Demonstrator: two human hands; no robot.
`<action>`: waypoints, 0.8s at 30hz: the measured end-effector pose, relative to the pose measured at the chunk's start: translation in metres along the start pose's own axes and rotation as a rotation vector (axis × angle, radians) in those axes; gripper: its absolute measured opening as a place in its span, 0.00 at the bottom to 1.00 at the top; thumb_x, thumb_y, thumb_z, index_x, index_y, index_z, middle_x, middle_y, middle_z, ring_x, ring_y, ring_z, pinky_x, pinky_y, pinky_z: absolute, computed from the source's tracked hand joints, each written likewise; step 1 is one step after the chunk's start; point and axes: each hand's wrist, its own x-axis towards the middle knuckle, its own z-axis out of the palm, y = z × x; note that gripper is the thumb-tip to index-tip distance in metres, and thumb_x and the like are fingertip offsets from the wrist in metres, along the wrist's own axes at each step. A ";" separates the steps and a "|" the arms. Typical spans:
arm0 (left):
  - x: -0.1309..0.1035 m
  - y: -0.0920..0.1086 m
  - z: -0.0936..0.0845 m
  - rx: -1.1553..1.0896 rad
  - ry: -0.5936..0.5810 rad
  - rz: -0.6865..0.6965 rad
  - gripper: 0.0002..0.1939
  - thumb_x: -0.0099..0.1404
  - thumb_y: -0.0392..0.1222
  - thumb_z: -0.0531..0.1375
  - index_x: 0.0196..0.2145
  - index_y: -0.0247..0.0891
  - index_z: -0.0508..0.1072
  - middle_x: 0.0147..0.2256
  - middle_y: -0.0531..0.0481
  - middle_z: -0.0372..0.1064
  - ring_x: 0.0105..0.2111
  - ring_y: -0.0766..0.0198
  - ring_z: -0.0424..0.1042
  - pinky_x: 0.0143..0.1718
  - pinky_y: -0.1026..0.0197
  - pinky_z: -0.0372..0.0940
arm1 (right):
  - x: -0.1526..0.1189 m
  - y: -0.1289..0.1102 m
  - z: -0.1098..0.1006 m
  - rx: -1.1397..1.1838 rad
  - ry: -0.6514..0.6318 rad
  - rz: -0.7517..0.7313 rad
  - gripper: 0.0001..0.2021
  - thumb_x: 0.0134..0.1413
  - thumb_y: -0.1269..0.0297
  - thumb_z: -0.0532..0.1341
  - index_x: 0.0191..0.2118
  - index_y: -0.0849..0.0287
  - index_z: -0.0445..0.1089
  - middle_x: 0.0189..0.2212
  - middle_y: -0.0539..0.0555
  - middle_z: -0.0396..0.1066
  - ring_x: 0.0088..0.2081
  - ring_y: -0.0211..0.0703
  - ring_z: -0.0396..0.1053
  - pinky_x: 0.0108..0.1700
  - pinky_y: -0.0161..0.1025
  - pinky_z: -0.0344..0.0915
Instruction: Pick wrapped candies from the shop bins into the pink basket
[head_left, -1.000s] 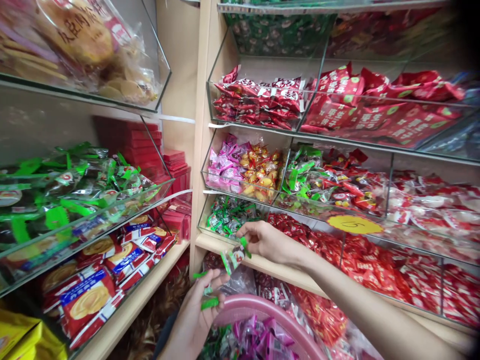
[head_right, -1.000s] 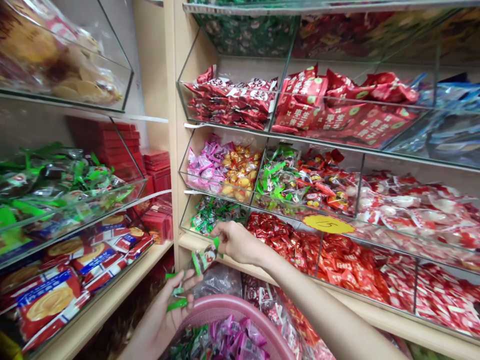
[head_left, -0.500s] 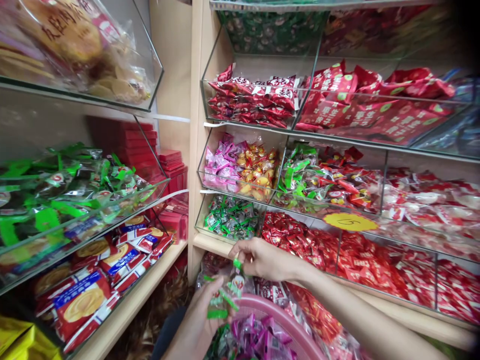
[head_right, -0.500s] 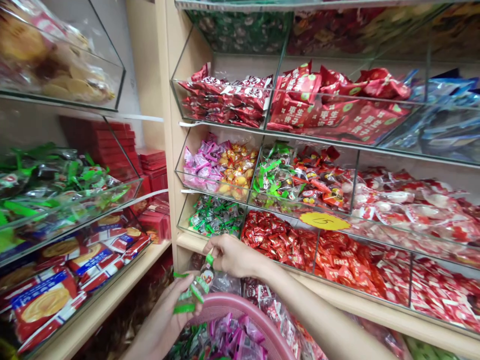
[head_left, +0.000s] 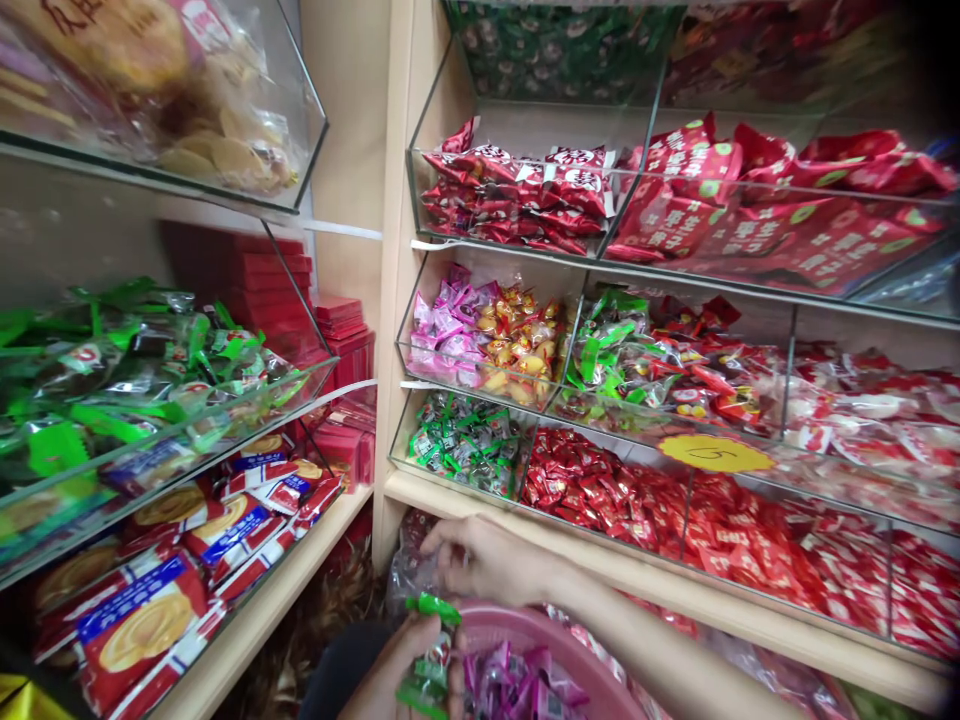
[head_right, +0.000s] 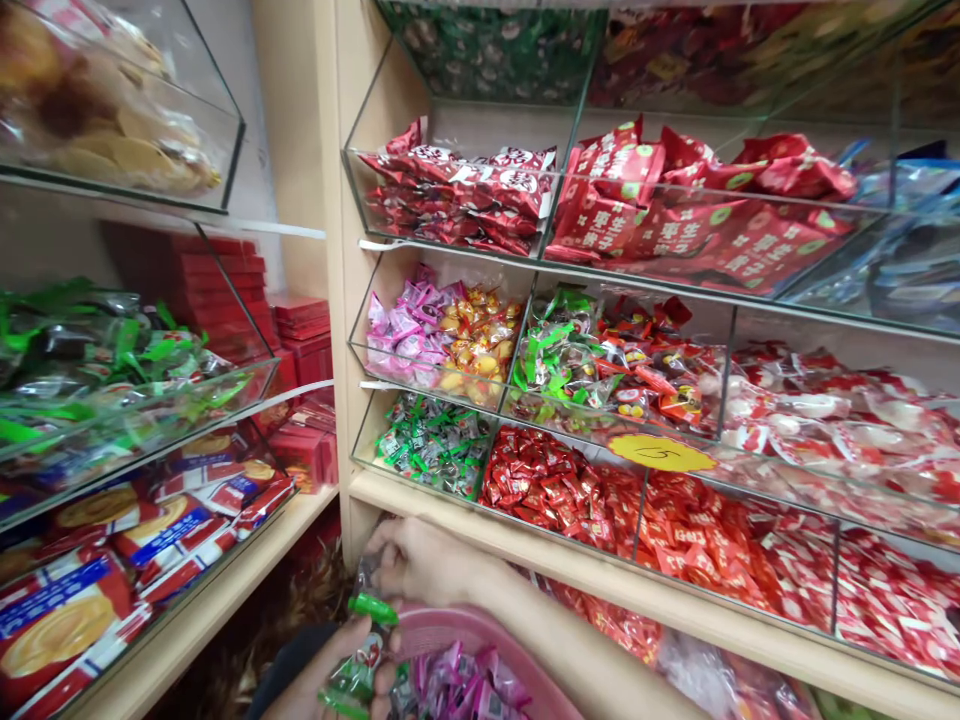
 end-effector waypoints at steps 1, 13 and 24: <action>0.001 -0.002 0.000 -0.006 -0.018 -0.013 0.18 0.53 0.43 0.63 0.43 0.40 0.69 0.26 0.49 0.73 0.25 0.58 0.73 0.23 0.58 0.69 | 0.007 0.006 -0.006 -0.050 0.072 -0.009 0.12 0.46 0.74 0.56 0.40 0.62 0.68 0.26 0.49 0.70 0.26 0.34 0.65 0.29 0.28 0.59; 0.016 -0.004 0.003 -0.008 0.008 -0.023 0.23 0.49 0.46 0.66 0.43 0.40 0.68 0.24 0.50 0.74 0.24 0.54 0.74 0.22 0.57 0.68 | 0.141 0.056 -0.028 -0.458 0.485 0.329 0.21 0.44 0.62 0.63 0.46 0.62 0.63 0.45 0.62 0.65 0.46 0.49 0.64 0.41 0.37 0.59; 0.010 0.018 -0.006 -0.014 0.022 -0.047 0.14 0.55 0.37 0.61 0.41 0.35 0.67 0.21 0.53 0.70 0.15 0.68 0.67 0.19 0.65 0.64 | 0.096 0.043 -0.029 -0.349 0.562 0.158 0.12 0.52 0.57 0.56 0.40 0.58 0.63 0.32 0.50 0.70 0.34 0.39 0.66 0.35 0.33 0.58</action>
